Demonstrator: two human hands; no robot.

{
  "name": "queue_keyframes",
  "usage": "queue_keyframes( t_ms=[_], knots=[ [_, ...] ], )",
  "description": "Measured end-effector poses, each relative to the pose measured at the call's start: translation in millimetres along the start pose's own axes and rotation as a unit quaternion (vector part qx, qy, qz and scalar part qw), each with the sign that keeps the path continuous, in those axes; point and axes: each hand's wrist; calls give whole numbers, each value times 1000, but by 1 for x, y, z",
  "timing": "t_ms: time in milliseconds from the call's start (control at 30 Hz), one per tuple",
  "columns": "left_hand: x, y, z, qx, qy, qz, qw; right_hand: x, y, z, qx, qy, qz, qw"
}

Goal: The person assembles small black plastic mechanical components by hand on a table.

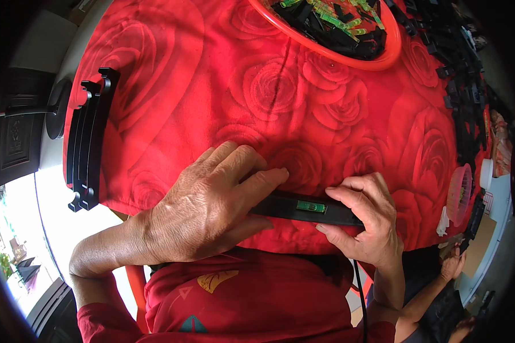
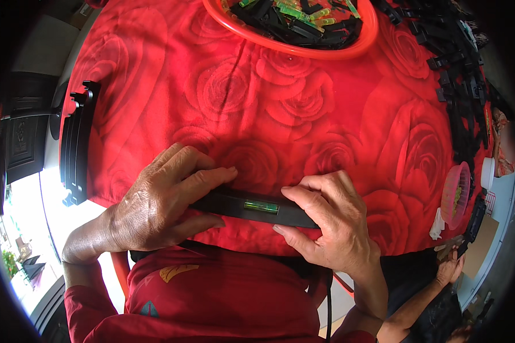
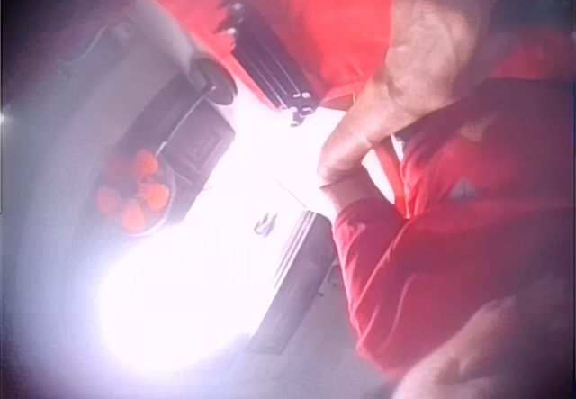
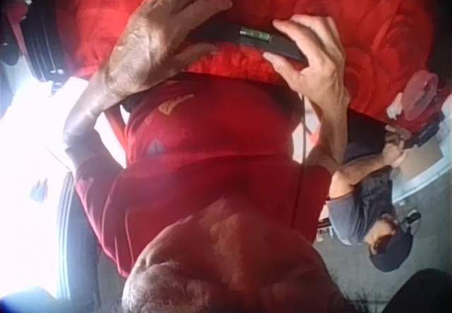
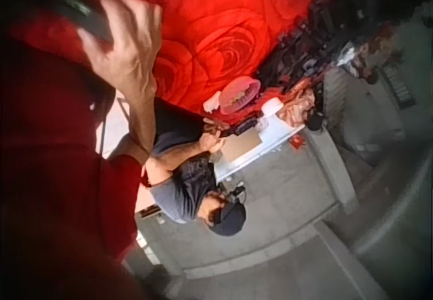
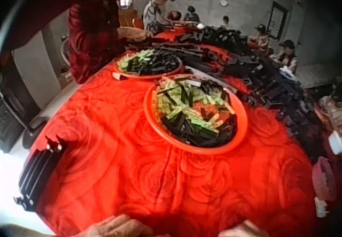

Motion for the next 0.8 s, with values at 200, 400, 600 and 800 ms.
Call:
queue_keyframes(
  t_ms=[200,400,600,800],
  knots=[
    [-1,-2,2,-18,-30,5,999,-1,-3,0,13,34,-24,999],
    [-1,19,-16,83,35,48,995,-5,3,11,30,67,-33,997],
    [-2,5,-10,-29,-50,-62,996,-12,10,23,63,38,-57,996],
    [25,-30,-5,-200,-117,-133,964,15,-16,23,130,56,-45,989]
  ],
)
Point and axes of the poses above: each hand's wrist, its own x-axis away from the middle knuckle, its own y-axis out of the back of the hand, z = x × y, and after that the axes turned 11 degrees about z, right-handed
